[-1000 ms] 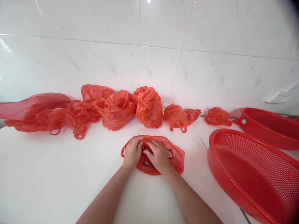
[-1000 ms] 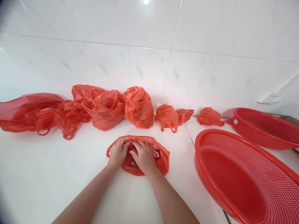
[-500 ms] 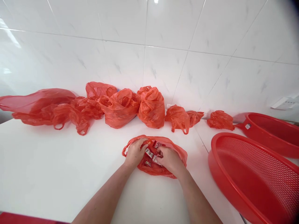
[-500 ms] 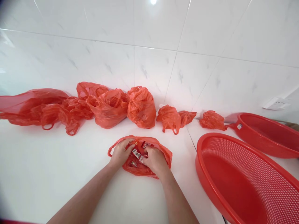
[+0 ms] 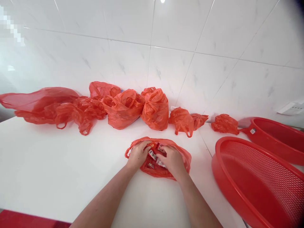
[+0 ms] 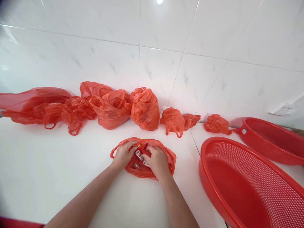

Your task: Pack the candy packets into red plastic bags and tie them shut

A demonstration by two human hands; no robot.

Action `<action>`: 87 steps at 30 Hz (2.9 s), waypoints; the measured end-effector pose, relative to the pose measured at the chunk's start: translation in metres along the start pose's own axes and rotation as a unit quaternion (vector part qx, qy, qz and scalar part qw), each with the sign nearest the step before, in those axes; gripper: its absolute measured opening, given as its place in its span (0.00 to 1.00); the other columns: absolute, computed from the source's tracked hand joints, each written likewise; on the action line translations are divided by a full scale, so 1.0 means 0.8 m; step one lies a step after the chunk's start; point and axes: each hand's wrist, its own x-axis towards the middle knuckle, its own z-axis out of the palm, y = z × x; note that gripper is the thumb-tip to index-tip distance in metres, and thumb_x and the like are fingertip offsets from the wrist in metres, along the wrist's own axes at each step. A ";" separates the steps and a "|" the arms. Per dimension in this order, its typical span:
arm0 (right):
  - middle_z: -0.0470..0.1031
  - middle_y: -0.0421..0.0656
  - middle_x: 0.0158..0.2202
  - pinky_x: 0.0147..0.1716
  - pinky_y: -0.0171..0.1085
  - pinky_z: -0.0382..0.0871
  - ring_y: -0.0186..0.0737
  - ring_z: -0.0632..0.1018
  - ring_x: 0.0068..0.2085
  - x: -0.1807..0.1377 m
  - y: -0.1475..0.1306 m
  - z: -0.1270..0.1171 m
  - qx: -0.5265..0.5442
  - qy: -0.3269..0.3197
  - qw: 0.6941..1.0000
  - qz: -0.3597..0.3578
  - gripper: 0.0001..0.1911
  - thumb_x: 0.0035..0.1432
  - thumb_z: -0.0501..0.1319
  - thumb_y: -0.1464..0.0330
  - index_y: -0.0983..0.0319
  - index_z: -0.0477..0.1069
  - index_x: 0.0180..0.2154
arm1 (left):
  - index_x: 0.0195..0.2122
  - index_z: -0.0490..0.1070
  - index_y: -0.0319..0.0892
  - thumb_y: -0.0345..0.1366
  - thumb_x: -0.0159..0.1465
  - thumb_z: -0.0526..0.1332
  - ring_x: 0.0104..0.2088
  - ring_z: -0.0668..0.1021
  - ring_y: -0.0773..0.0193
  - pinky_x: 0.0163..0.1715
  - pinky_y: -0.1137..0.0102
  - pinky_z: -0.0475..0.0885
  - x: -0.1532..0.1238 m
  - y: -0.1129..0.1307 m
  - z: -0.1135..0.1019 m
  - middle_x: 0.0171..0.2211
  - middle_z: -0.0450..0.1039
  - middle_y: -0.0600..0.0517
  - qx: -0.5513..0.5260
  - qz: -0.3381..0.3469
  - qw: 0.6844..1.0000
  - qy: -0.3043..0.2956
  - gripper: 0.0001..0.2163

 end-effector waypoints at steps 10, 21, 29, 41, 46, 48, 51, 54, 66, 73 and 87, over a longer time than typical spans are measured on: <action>0.74 0.41 0.40 0.43 0.41 0.66 0.43 0.72 0.43 -0.003 -0.017 0.035 0.058 0.018 0.997 -0.040 0.19 0.47 0.57 0.77 0.57 0.68 0.43 | 0.42 0.71 0.48 0.31 0.62 0.51 0.41 0.77 0.62 0.43 0.67 0.71 -0.001 -0.002 -0.002 0.40 0.76 0.55 -0.010 -0.020 0.999 0.031 0.12; 0.74 0.40 0.37 0.39 0.38 0.65 0.40 0.74 0.40 -0.003 -0.019 0.028 0.073 0.096 0.993 0.017 0.08 0.52 0.57 0.68 0.59 0.67 0.37 | 0.40 0.71 0.46 0.32 0.62 0.52 0.41 0.76 0.63 0.42 0.66 0.72 -0.002 -0.002 -0.003 0.40 0.76 0.53 -0.025 -0.045 0.997 0.061 0.10; 0.74 0.43 0.37 0.38 0.39 0.65 0.42 0.73 0.40 -0.003 -0.015 0.028 0.056 0.087 0.994 0.031 0.09 0.57 0.56 0.62 0.59 0.70 0.36 | 0.36 0.69 0.45 0.30 0.61 0.52 0.36 0.76 0.63 0.37 0.67 0.72 -0.002 0.004 -0.004 0.35 0.75 0.54 -0.062 -0.044 0.997 -0.007 0.08; 0.62 0.37 0.25 0.27 0.33 0.60 0.34 0.65 0.27 -0.004 -0.012 0.026 0.223 0.030 0.974 0.009 0.11 0.58 0.52 0.67 0.59 0.54 0.24 | 0.43 0.64 0.45 0.32 0.61 0.53 0.39 0.78 0.62 0.39 0.65 0.73 -0.011 0.010 -0.001 0.39 0.75 0.52 -0.119 -0.042 0.989 -0.078 0.09; 0.61 0.35 0.22 0.24 0.32 0.56 0.33 0.63 0.25 -0.001 -0.008 0.027 0.248 0.037 0.967 0.044 0.12 0.56 0.53 0.65 0.59 0.53 0.23 | 0.46 0.65 0.46 0.32 0.63 0.51 0.43 0.76 0.61 0.43 0.65 0.71 -0.008 0.009 0.000 0.44 0.74 0.52 -0.092 -0.016 0.994 -0.060 0.11; 0.61 0.35 0.22 0.24 0.32 0.56 0.33 0.63 0.24 0.001 -0.003 0.026 0.237 0.051 0.968 0.055 0.12 0.56 0.53 0.64 0.59 0.54 0.23 | 0.45 0.66 0.46 0.32 0.64 0.50 0.45 0.75 0.61 0.43 0.64 0.71 -0.006 0.004 0.000 0.45 0.74 0.52 -0.069 -0.012 0.997 -0.032 0.11; 0.61 0.36 0.21 0.24 0.33 0.57 0.34 0.64 0.24 0.005 0.004 0.025 0.225 0.063 0.971 0.059 0.13 0.55 0.54 0.65 0.60 0.55 0.22 | 0.43 0.68 0.45 0.32 0.64 0.49 0.41 0.76 0.61 0.41 0.65 0.71 -0.003 -0.004 0.000 0.41 0.75 0.52 -0.047 -0.017 0.999 -0.005 0.11; 0.62 0.36 0.20 0.25 0.33 0.57 0.35 0.64 0.24 0.006 0.009 0.026 0.217 0.073 0.971 0.066 0.14 0.55 0.54 0.64 0.60 0.55 0.21 | 0.41 0.70 0.45 0.32 0.64 0.50 0.39 0.77 0.61 0.40 0.65 0.71 -0.002 -0.010 0.001 0.38 0.76 0.52 -0.027 -0.016 0.999 0.012 0.10; 0.73 0.38 0.26 0.28 0.34 0.62 0.37 0.73 0.28 0.004 0.007 0.033 0.210 0.067 0.970 0.098 0.07 0.55 0.54 0.67 0.59 0.66 0.26 | 0.40 0.71 0.45 0.32 0.62 0.52 0.40 0.76 0.62 0.41 0.65 0.71 -0.003 -0.013 0.004 0.39 0.76 0.53 -0.009 -0.015 1.000 0.023 0.09; 0.71 0.39 0.22 0.27 0.36 0.57 0.37 0.69 0.26 0.004 0.006 0.033 0.000 0.062 0.997 0.044 0.12 0.55 0.53 0.70 0.60 0.63 0.20 | 0.40 0.71 0.46 0.32 0.62 0.53 0.40 0.77 0.62 0.42 0.66 0.72 -0.004 -0.012 0.003 0.38 0.76 0.53 -0.007 -0.025 1.000 0.018 0.10; 0.73 0.48 0.41 0.41 0.43 0.66 0.47 0.73 0.43 -0.003 0.002 0.026 -0.013 0.078 0.996 0.027 0.14 0.57 0.52 0.70 0.60 0.69 0.45 | 0.40 0.71 0.46 0.32 0.62 0.51 0.39 0.77 0.60 0.40 0.64 0.71 -0.003 -0.006 -0.001 0.38 0.76 0.53 -0.001 -0.017 1.000 0.014 0.10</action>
